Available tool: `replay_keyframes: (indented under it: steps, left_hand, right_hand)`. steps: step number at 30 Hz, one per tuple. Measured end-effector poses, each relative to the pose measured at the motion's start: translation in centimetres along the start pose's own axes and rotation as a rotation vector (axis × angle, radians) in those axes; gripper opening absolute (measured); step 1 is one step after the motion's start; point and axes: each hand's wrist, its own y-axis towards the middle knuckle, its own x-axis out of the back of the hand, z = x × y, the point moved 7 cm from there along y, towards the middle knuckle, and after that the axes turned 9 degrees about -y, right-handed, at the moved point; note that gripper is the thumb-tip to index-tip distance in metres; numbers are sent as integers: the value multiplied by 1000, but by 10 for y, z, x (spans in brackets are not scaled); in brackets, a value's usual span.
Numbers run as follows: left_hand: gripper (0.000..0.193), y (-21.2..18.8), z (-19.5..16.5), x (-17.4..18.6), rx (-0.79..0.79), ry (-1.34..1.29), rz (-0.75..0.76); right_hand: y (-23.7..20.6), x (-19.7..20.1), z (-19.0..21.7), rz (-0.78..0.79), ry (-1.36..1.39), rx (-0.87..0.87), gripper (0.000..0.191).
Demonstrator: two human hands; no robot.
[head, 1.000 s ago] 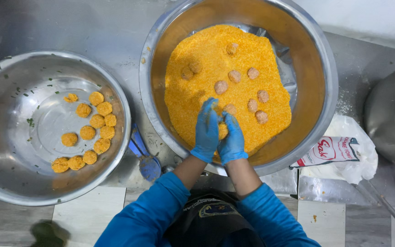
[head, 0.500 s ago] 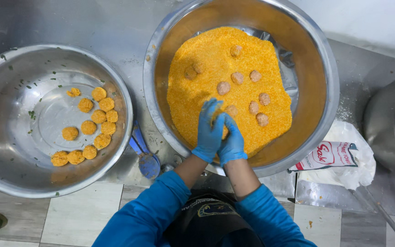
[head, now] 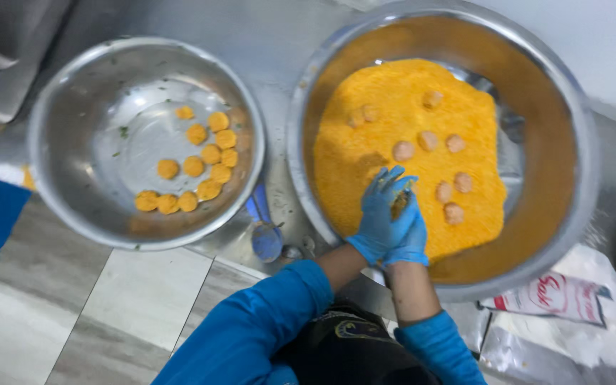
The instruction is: The person takes balls of minced food mixture and rolls them in a large bowl of yellow breadcrumbs, pressing and turning them by hand to coat the surface. They then place each coated ball into a separate metal bowl holding the finished pieces, repeating the process one ball at a time.
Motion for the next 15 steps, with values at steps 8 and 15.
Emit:
replay_keyframes:
  steps: [8, 15]
  left_hand:
    - [30, -40, 82, -64, 1293, -1705, -115]
    - [30, -7, 0, -3, 64, -192, 29]
  right_hand:
    - [-35, -27, 31, -50, -682, 618, 35]
    - [-8, -29, 1, 230, 154, -62, 40]
